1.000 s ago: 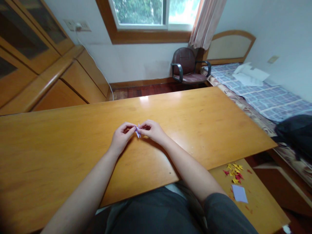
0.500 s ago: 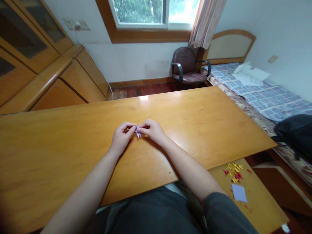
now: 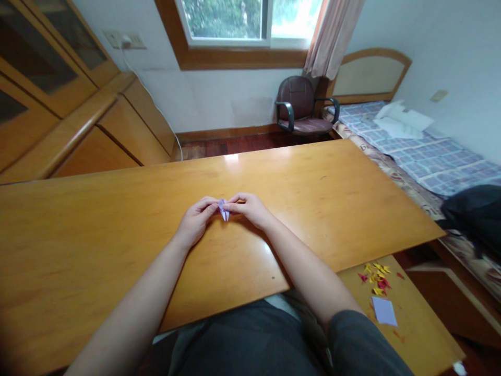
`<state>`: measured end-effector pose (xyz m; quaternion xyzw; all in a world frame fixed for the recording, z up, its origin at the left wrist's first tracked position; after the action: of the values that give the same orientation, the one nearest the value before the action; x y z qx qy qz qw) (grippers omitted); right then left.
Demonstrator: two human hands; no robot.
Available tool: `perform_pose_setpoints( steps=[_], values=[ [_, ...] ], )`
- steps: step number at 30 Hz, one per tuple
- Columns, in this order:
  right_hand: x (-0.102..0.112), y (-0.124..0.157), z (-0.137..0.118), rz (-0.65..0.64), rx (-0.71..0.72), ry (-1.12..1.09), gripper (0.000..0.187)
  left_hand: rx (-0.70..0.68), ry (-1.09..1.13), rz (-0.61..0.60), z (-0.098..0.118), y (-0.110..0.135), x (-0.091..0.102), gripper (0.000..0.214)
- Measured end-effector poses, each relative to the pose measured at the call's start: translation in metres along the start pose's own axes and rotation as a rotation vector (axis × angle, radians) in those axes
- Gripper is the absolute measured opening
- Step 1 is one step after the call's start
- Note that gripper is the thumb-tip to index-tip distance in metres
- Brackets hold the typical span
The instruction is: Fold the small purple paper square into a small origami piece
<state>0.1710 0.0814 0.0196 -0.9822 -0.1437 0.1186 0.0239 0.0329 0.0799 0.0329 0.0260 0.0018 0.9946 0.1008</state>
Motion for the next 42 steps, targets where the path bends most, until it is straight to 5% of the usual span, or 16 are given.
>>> perform_pose_setpoints(
  steps=[12, 32, 42],
  values=[
    [-0.004, 0.004, -0.007, -0.058, 0.027, 0.068, 0.031, 0.114, 0.148, -0.053, -0.018, -0.002, -0.003, 0.021],
    [-0.013, 0.006, -0.018, -0.121, 0.189, 0.195, 0.028, 0.166, 0.155, -0.137, -0.018, 0.005, -0.012, 0.018],
    [-0.015, 0.007, -0.020, -0.154, 0.159, 0.130, 0.028, 0.163, 0.204, -0.117, -0.016, 0.004, -0.010, 0.018]
  ],
)
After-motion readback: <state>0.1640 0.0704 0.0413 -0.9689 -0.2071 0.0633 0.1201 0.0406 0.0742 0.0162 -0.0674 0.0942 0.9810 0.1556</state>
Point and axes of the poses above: each hand's wrist, its own y-axis away from the middle knuckle, its own x-axis out of the back of the hand, z = x × y, the point moved 10 cm from there along -y, towards the middle knuckle, and after that the axes turned 9 degrees about x, right-handed, at the moved point
